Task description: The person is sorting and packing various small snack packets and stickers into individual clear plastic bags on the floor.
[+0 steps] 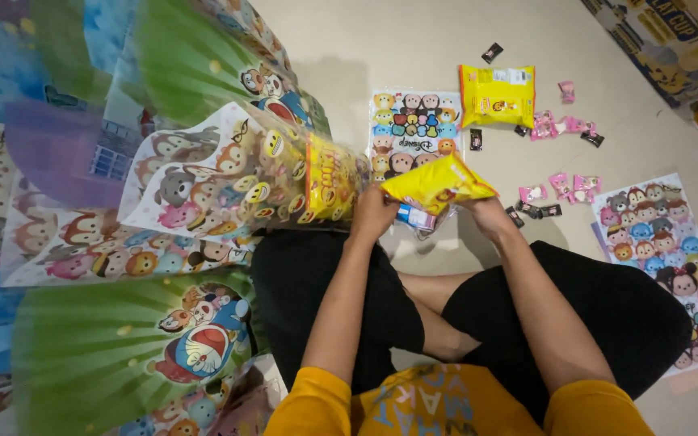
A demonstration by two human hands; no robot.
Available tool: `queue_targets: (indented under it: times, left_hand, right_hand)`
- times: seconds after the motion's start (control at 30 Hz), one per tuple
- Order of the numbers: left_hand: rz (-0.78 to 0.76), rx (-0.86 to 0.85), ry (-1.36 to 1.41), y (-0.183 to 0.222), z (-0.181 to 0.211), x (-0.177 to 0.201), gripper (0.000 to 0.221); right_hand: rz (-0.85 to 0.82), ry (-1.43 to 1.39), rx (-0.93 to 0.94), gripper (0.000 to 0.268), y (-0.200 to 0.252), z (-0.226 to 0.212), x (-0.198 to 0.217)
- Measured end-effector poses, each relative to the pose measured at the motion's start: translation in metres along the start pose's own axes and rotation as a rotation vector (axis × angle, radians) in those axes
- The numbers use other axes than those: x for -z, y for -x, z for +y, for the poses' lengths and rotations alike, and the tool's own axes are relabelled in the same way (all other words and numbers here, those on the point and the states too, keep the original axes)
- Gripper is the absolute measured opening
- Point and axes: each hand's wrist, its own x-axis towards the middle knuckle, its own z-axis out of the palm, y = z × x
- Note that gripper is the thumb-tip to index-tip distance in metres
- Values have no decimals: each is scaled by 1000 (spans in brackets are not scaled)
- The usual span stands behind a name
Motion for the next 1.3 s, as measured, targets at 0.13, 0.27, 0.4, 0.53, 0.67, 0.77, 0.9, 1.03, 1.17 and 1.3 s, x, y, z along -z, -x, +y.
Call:
queue_targets:
  times: [0.13,0.27,0.4,0.53,0.67,0.77,0.9,1.03,1.17,1.3]
  left_hand:
    - [39,-119,38,-2,-5,-1,45]
    - [29,-123,85,10,10,11,48]
    - [48,-121,0,21,25,20,49]
    - [49,-121,-87,26,31,22,49]
    - [-10,-60,-88,29,39,26,49]
    - [-19,-60,-89,30,43,26,50]
    - [-18,-74,-15,27,45,30,53]
    - [-15,-112,40,33,62,53,49]
    - [30,-126,-8,61,127,98,46]
    - [59,-232,7,84,181,132,51]
  right_hand:
    - [-63,331,61,47,-15,24,37]
    - [-96,573,112,43,-30,44,66]
    - [-159,834,189,45,-22,41,63]
    - [-146,1037,162,51,-6,19,39]
    - [-154,1168,14,55,9,15,29]
    - [-77,795,-184,76,-2,69,36]
    - [-39,655,-134,55,0,36,32]
    - [-19,658,-297,37,11,-47,29]
    - [-54,721,-261,52,31,-156,30]
    - [-19,740,-180,61,65,-248,17]
